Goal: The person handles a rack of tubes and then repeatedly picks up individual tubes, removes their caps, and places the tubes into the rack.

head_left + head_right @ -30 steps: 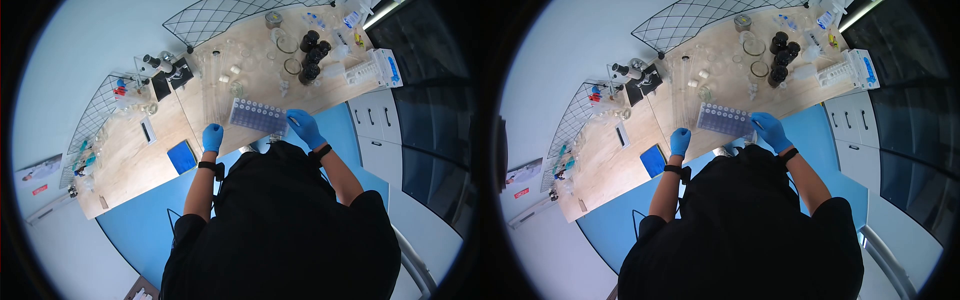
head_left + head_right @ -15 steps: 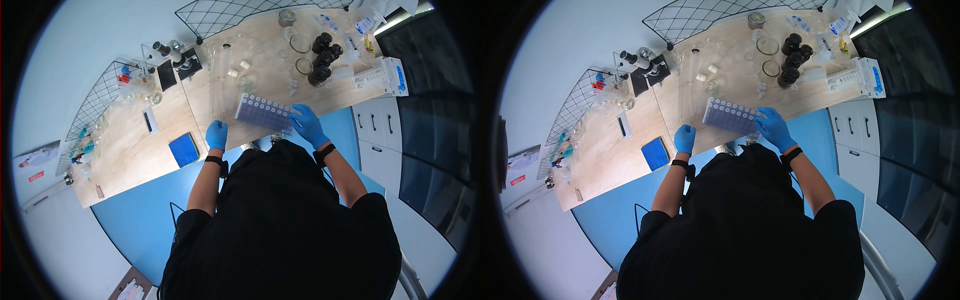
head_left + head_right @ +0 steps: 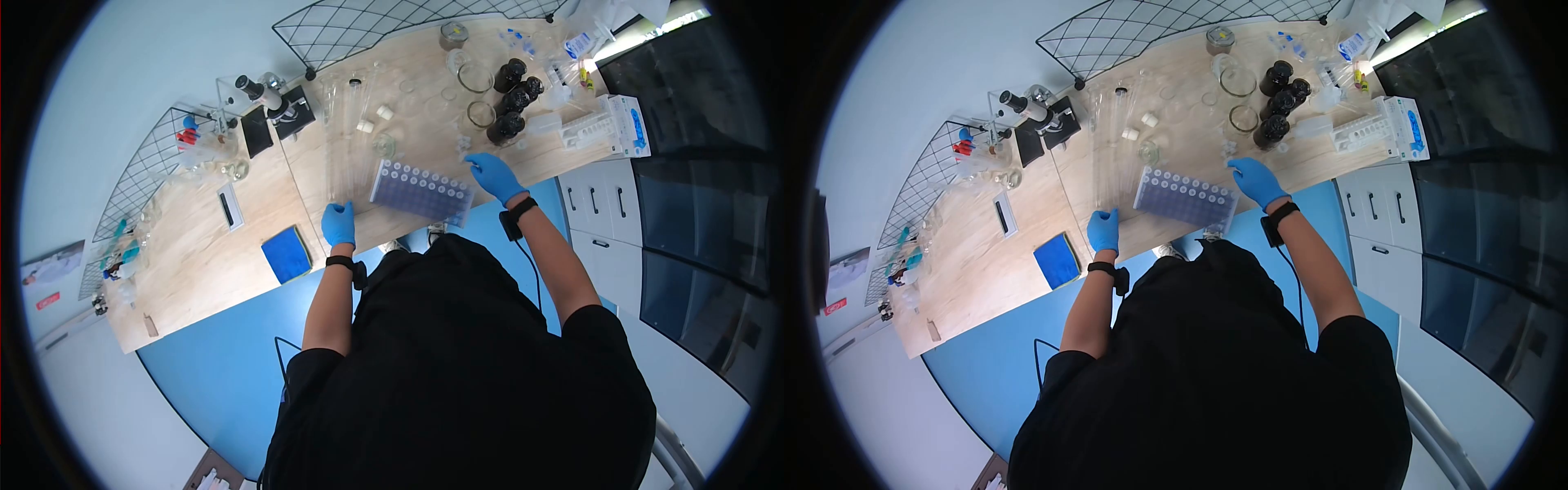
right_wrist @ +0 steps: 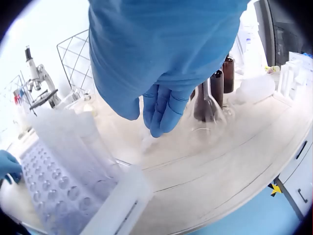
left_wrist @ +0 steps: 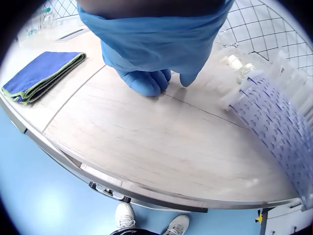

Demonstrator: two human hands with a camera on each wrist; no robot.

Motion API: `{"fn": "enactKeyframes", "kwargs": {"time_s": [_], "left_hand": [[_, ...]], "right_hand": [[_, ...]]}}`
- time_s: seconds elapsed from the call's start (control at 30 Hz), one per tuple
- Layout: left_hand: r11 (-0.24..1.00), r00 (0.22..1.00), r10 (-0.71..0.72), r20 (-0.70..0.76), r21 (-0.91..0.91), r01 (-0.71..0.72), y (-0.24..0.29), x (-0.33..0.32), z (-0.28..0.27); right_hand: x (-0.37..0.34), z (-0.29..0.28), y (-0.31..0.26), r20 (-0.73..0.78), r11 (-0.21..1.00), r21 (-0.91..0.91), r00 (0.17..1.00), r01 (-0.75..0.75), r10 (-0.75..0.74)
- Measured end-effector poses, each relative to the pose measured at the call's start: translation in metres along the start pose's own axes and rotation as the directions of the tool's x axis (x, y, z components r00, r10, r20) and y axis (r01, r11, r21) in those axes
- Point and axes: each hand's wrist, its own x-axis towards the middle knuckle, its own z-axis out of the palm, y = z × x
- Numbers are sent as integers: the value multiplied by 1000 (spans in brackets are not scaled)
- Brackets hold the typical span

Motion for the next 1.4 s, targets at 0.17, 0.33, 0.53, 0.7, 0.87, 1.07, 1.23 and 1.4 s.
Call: {"fn": "enactKeyframes", "kwargs": {"time_s": [0.17, 0.33, 0.53, 0.7, 0.87, 1.07, 1.23, 1.4], "left_hand": [[998, 998, -3, -55, -60, -1, -8, 0, 4], [988, 999, 31, -34, -152, -35, -2, -16, -15], [954, 993, 47, -104, -290, -76, 22, -60, -72], [868, 982, 178, -63, -460, -187, 60, -64, -116], [730, 933, 350, 81, -648, -218, 114, -61, -125], [685, 814, 557, 166, -646, -337, 165, -72, -115], [641, 768, 612, 188, -686, -343, 176, -74, -121], [571, 797, 594, 109, -755, -323, 175, -74, -126]], "right_hand": [[21, 22, 22, 215, 985, -174, 976, 11, 27], [30, 30, 22, 287, 971, -237, 957, 17, 53], [33, 28, 25, 303, 976, -216, 952, 16, 51], [33, 24, 20, 235, 997, -79, 972, 15, 4], [35, -5, -26, -45, 988, 156, 999, -14, 21], [36, -32, -99, -321, 750, 658, 927, 72, 193], [25, -84, -160, -84, 446, 894, 963, -40, 255], [15, -97, -180, 6, 444, 886, 961, -133, 275]]}}
